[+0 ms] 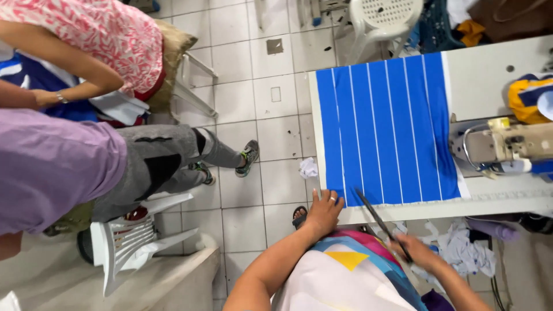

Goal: Cutting strips of blue fabric with white stripes using scissors on a work table.

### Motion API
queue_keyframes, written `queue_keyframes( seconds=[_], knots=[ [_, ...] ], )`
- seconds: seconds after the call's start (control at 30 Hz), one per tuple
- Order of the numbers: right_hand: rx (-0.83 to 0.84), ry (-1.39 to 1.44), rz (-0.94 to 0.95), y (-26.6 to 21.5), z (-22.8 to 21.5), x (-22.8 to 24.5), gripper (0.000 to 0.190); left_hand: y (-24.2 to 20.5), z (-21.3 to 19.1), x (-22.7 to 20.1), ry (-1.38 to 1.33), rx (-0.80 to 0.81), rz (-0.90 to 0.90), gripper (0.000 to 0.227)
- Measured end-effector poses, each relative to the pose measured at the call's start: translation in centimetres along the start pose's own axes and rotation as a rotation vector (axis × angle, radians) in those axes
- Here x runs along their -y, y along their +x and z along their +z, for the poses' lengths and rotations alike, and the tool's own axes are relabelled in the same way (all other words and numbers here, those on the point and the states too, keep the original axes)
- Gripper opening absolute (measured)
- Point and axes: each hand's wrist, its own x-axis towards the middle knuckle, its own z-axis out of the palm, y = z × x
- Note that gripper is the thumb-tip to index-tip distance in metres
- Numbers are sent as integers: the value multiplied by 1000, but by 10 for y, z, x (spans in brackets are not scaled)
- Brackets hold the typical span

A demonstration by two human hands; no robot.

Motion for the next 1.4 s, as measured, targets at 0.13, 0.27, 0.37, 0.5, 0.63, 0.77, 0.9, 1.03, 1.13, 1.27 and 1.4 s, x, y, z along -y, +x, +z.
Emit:
queue_keyframes(
  seconds=[0.13,0.27,0.37,0.5,0.63,0.77,0.9,1.03,1.13,1.27,1.4],
  knots=[
    [40,413,90,-45,33,-63,39,-1,-6,-15,-67,119,61,80],
    [21,347,142,-45,52,-28,38,-8,-24,-23,-46,200,-3,73],
    [-46,377,127,-33,65,17,37,-8,-26,-25,-68,241,-16,73],
    [-235,298,-60,20,84,-7,49,-12,-30,-26,-124,155,2,75],
    [-297,262,-41,36,94,-21,47,-16,-35,-25,-132,152,12,74],
    [-321,376,-72,50,92,-39,42,-15,-34,-23,-106,156,19,73],
    [-306,313,-41,16,66,43,50,-16,-35,-21,-140,157,29,75],
    [-383,297,-37,38,68,41,51,-17,-36,-20,-140,157,22,77],
    [-394,259,-27,44,64,39,49,-13,-28,-21,-148,147,14,75],
    [-322,314,-21,37,47,80,54,-11,-25,-21,-145,153,3,75],
    [-381,249,-23,49,35,101,54,-11,-21,-24,-146,159,-9,73]
  ],
)
